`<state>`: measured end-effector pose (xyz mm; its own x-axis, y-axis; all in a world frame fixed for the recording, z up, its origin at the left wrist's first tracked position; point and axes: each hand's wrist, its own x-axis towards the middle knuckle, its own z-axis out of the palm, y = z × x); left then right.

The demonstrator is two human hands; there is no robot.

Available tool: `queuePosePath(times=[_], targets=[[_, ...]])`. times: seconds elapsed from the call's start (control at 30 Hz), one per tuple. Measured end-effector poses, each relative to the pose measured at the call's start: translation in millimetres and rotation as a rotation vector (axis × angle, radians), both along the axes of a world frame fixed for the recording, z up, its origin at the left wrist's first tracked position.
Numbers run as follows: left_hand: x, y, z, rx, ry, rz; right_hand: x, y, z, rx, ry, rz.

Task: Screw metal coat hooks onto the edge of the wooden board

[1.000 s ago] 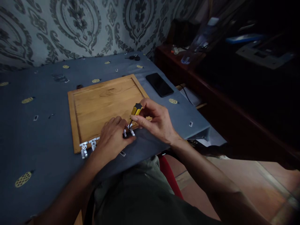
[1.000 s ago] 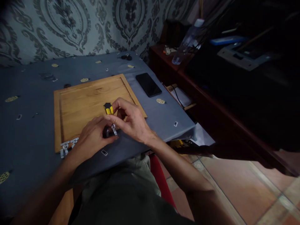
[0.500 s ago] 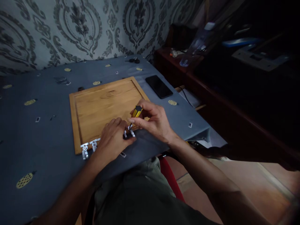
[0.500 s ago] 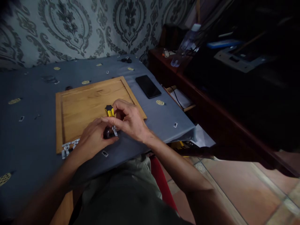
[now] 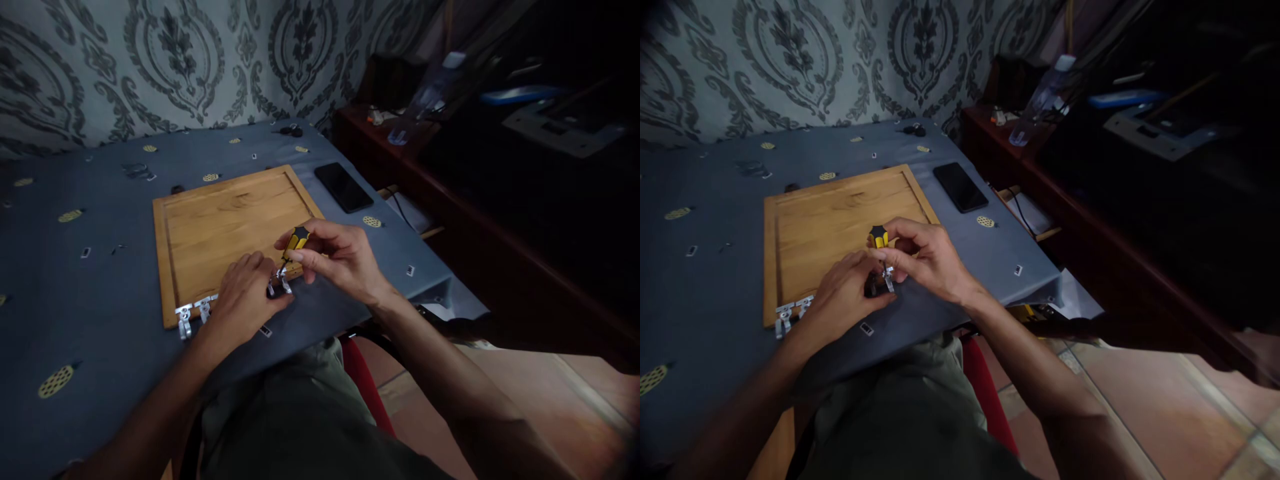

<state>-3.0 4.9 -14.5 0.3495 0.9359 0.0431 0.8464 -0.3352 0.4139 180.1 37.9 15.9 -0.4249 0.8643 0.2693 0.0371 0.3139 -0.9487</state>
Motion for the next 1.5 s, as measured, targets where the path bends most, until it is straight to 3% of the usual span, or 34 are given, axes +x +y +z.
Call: queuePosePath(times=[0.13, 0.23, 0.33, 0.5, 0.63, 0.73, 0.97, 1.5], targets=[[1.1, 0.5, 3.9, -0.031, 0.001, 0.01, -5.1, 2.7, -10.1, 0.162, -0.074, -0.212], [1.7, 0.7, 5.2, -0.051, -0.004, 0.008, -9.2, 3.0, -16.0, 0.202, -0.072, -0.26], [1.9, 0.9, 5.6, -0.065, -0.013, 0.007, -8.7, 1.9, -14.1, 0.21, -0.064, -0.209], [2.2, 1.7, 6.3, -0.095, 0.0, 0.012, 1.5, 0.9, -0.5, 0.157, -0.071, 0.027], [1.7, 1.4, 5.7, -0.073, -0.004, -0.003, 5.4, 3.0, 2.7, 0.046, -0.039, 0.086], [1.2, 0.7, 4.2, -0.058, 0.009, 0.001, 1.6, 3.8, -0.2, 0.048, -0.027, 0.053], [1.8, 0.7, 5.0, -0.074, -0.012, 0.02, -12.0, -0.6, -9.2, 0.201, -0.11, -0.203], [1.5, -0.5, 5.7, -0.066, -0.049, 0.022, -1.9, -3.6, 5.2, 0.095, -0.047, -0.018]])
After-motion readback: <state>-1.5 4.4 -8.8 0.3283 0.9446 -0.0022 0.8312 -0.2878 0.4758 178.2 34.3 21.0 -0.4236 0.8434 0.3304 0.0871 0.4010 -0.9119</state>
